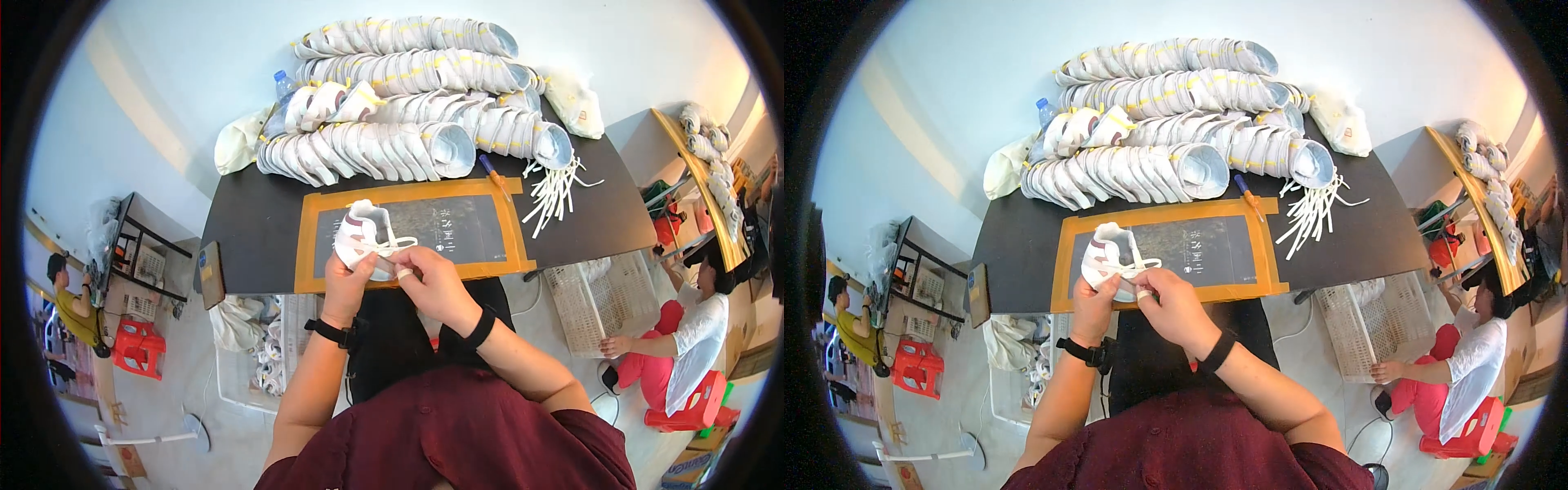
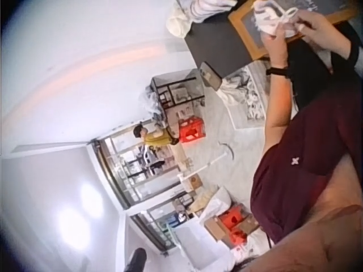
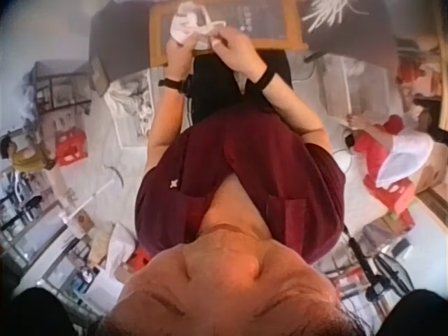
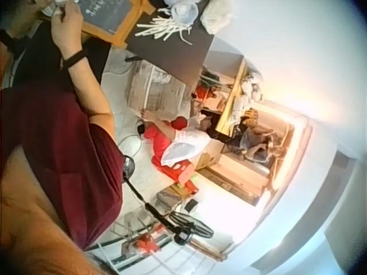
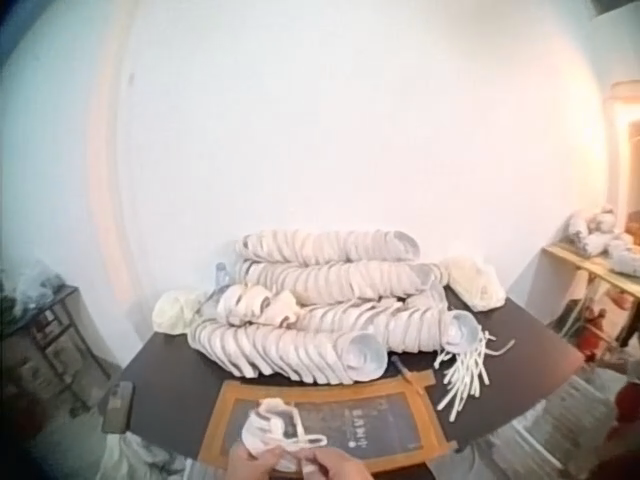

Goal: Threading laces into shoe uppers as part of a manufacturing process.

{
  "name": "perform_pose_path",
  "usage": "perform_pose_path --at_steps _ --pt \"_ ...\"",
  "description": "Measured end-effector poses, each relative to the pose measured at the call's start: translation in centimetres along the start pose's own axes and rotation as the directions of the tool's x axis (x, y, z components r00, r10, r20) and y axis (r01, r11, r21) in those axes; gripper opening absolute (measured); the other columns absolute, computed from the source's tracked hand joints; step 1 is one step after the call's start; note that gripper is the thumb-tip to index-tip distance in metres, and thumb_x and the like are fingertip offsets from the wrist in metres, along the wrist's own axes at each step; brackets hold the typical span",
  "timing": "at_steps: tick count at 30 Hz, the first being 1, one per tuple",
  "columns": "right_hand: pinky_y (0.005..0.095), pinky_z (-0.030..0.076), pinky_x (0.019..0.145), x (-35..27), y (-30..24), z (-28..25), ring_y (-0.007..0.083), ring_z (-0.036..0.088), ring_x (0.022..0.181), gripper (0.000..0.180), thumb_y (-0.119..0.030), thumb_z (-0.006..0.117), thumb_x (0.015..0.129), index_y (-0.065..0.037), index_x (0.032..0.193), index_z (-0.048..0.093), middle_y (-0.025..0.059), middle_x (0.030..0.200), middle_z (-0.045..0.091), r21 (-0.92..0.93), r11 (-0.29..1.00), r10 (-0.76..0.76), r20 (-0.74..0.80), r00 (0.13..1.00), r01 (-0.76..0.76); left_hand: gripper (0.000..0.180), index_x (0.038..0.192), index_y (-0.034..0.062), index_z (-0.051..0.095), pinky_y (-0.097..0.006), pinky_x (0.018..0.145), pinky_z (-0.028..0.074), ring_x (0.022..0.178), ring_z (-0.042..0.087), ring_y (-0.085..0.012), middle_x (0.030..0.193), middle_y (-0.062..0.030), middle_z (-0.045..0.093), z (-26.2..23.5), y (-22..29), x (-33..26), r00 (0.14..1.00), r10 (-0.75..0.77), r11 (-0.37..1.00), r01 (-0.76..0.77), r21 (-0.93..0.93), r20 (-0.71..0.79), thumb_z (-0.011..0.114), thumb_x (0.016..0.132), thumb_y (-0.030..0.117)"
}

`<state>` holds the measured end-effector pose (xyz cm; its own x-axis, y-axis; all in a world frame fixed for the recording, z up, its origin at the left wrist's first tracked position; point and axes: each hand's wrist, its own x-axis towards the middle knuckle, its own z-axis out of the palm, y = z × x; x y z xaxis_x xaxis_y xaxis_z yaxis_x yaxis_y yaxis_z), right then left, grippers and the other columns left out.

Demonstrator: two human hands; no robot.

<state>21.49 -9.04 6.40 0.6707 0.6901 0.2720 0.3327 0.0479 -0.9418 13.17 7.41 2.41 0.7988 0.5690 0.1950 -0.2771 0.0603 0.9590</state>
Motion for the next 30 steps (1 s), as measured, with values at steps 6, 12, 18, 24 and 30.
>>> perform_pose_path --at_steps 6,12,18,24,30 --pt "0.0287 0.051 0.074 1.0 1.6 0.4 0.0166 0.064 0.085 0.017 -0.004 0.059 0.091 -0.001 0.106 0.064 0.0101 0.098 0.064 -0.022 1.000 -0.002 0.022 1.000 0.003 0.024 0.112 0.0023 0.060 -0.024 0.080 0.045 0.091 0.054 -0.0064 0.103 0.0012 0.061 -0.1 0.2 -0.2 1.000 0.006 0.994 -0.007 0.114 0.005 0.064 0.088 0.003" --pt "0.0290 0.051 0.075 1.2 1.6 0.3 0.0169 0.063 0.087 0.018 -0.004 0.058 0.092 -0.001 0.108 0.065 0.0104 0.100 0.064 -0.010 1.000 0.027 0.050 0.998 -0.027 0.024 0.113 0.0020 0.063 -0.024 0.083 0.046 0.094 0.057 -0.0070 0.106 0.0006 0.064 0.2 0.4 -0.5 0.999 0.037 0.986 -0.036 0.161 -0.007 0.064 0.089 0.003" --pt "0.0277 0.050 0.077 1.1 1.6 0.3 0.0152 0.062 0.086 0.019 -0.004 0.056 0.093 -0.002 0.110 0.065 0.0096 0.101 0.064 0.013 0.999 0.046 0.071 0.996 -0.047 0.023 0.111 0.0018 0.061 -0.023 0.078 0.045 0.092 0.055 -0.0062 0.102 0.0011 0.062 0.3 0.5 -0.5 1.000 0.027 0.995 -0.027 0.092 0.004 0.064 0.088 0.002" --pt "0.0262 0.049 0.076 1.1 1.4 0.4 0.0116 0.060 0.083 0.021 -0.004 0.053 0.095 -0.001 0.112 0.065 0.0059 0.096 0.065 0.080 0.991 0.099 0.102 0.990 -0.107 0.024 0.111 0.0018 0.061 -0.023 0.078 0.046 0.091 0.055 -0.0062 0.103 0.0010 0.062 0.3 0.5 -0.5 0.999 0.045 0.994 -0.047 0.096 0.018 0.064 0.088 0.000" --pt "0.0227 0.048 0.070 1.2 0.8 0.5 0.0069 0.056 0.074 0.024 -0.004 0.051 0.096 -0.002 0.117 0.063 0.0008 0.088 0.062 0.138 0.960 0.219 0.168 0.961 -0.243 0.025 0.112 0.0017 0.060 -0.023 0.078 0.046 0.091 0.055 -0.0061 0.102 0.0009 0.061 0.1 0.3 -0.5 0.999 0.046 0.993 -0.045 0.108 -0.004 0.064 0.087 0.000"
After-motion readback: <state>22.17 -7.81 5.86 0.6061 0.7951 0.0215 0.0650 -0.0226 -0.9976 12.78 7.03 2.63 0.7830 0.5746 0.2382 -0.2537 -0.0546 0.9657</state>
